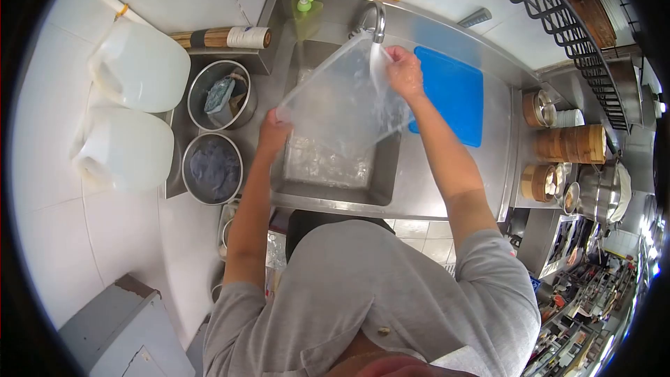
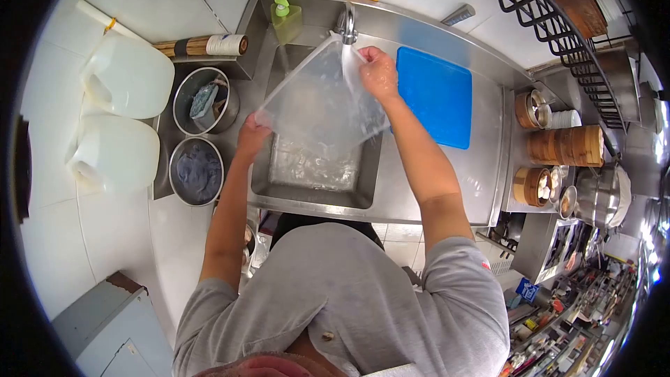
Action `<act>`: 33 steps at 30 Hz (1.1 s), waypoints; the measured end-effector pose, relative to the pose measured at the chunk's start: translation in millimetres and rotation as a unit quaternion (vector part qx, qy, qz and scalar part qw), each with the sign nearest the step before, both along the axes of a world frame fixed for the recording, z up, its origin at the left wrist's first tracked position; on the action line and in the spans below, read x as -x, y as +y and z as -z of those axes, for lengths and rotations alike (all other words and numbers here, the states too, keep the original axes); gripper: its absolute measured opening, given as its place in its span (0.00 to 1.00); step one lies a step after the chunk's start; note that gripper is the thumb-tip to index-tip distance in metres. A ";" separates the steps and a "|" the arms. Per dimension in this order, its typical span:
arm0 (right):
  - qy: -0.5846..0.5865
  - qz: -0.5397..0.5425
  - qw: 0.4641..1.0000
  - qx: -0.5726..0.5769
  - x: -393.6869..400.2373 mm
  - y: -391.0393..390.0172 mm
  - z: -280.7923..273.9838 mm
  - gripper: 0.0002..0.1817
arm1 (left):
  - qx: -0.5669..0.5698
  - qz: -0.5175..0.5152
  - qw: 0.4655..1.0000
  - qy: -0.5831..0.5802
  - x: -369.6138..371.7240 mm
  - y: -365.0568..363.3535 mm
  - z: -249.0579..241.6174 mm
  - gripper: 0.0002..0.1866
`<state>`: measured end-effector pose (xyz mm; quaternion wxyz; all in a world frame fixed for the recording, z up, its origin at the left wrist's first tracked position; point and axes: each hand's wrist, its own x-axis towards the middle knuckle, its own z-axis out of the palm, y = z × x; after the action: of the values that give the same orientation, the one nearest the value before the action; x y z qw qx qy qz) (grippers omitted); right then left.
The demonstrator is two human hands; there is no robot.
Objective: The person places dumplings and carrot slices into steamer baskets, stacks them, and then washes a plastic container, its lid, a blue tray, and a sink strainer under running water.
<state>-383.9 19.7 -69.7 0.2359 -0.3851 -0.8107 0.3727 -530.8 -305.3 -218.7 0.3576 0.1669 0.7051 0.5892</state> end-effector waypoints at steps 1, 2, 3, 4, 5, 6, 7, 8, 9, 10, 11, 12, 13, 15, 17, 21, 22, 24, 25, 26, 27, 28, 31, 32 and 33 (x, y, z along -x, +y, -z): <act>-0.052 0.007 0.999 0.008 -5.0 -0.5 -4.8 0.07 | -0.049 -0.006 0.994 -0.099 -2.6 -4.4 2.5 0.32; -0.101 0.017 0.995 0.019 -7.2 4.2 -2.3 0.11 | -0.031 0.004 0.992 -0.123 -9.3 -3.7 4.8 0.32; -0.132 0.022 0.991 0.016 -8.4 11.5 2.2 0.11 | -0.014 0.012 0.989 -0.145 -16.5 2.8 6.7 0.31; -0.163 0.026 0.986 0.014 -11.0 19.3 10.8 0.12 | 0.004 0.021 0.986 -0.168 -23.5 8.1 8.6 0.31; -0.194 0.032 0.981 0.013 -15.6 28.4 20.4 0.12 | 0.044 0.030 0.979 -0.196 -30.9 13.9 28.4 0.29; -0.260 -0.082 0.954 -0.124 -25.5 45.2 33.6 0.12 | 0.082 0.040 0.970 -0.224 -39.8 20.0 53.1 0.28; -0.316 -0.192 0.893 -0.255 -38.9 65.3 49.7 0.12 | 0.051 0.040 0.957 -0.284 -48.9 24.8 63.1 0.28; -0.361 -0.295 0.800 -0.377 -46.0 70.0 48.8 0.12 | 0.019 0.041 0.939 -0.342 -57.4 31.2 65.5 0.27; -0.353 -0.197 0.896 -0.183 -53.4 72.2 50.4 0.12 | -0.012 0.042 0.915 -0.400 -63.8 34.3 67.9 0.26; -0.327 -0.087 0.941 0.021 -63.3 74.3 51.9 0.13 | -0.005 0.068 0.907 -0.417 -65.9 33.9 70.3 0.25; -0.283 0.031 0.933 0.222 -72.0 74.3 50.3 0.13 | 0.000 0.094 0.897 -0.432 -65.5 35.3 59.3 0.24; -0.273 0.006 0.925 0.264 -89.3 85.1 63.3 0.12 | 0.005 0.120 0.886 -0.448 -66.0 37.0 54.1 0.23; -0.263 -0.019 0.915 0.306 -110.2 95.2 76.2 0.11 | -0.022 0.138 0.865 -0.481 -66.5 38.1 49.4 0.23; -0.314 -0.084 0.895 0.306 -122.8 93.2 75.0 0.09 | -0.080 0.171 0.821 -0.539 -58.6 38.3 46.2 0.24; -0.433 -0.164 0.859 0.219 -126.6 87.4 66.7 0.08 | -0.083 0.158 0.825 -0.536 -46.6 34.5 36.7 0.23; -0.364 -0.262 0.894 -0.002 -117.2 67.2 62.1 0.07 | -0.044 0.146 0.918 -0.367 -24.4 12.6 -40.7 0.24; -0.324 -0.175 0.919 -0.144 -104.5 45.6 76.3 0.07 | -0.036 0.139 0.938 -0.317 -15.9 5.6 -60.4 0.24; -0.163 -0.096 0.947 -0.261 -69.5 11.2 89.1 0.08 | -0.016 0.124 0.968 -0.217 -3.2 -11.6 -96.2 0.24; -0.048 -0.109 0.963 -0.243 -40.7 3.6 86.9 0.08 | 0.013 0.113 0.980 -0.160 2.5 -14.1 -113.1 0.25; 0.015 -0.100 0.995 0.025 -12.0 -11.3 76.9 0.09 | 0.041 0.102 0.989 -0.103 8.3 -14.3 -128.9 0.26; 0.075 -0.085 0.950 0.292 11.9 -25.1 67.0 0.10 | 0.071 0.091 0.992 -0.047 11.8 -14.7 -144.3 0.27; 0.091 -0.061 0.934 0.339 29.3 -33.0 64.9 0.09 | 0.100 0.105 0.989 0.019 12.2 -14.2 -162.3 0.25; 0.087 -0.011 0.894 0.440 57.3 -40.3 50.7 0.08 | 0.174 0.129 0.931 0.295 6.6 -9.0 -192.7 0.21; 0.053 -0.006 0.891 0.451 57.9 -40.9 41.6 0.09 | 0.190 0.128 0.873 0.430 2.0 -8.2 -196.7 0.19; 0.019 -0.002 0.888 0.460 57.9 -40.7 36.4 0.09 | 0.203 0.124 0.796 0.557 -4.6 -7.4 -201.1 0.18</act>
<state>-441.8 -21.1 -106.1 0.0469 -0.4421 -0.5444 0.7113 -526.3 -312.7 -17.6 -0.0005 0.4757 0.8592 0.1884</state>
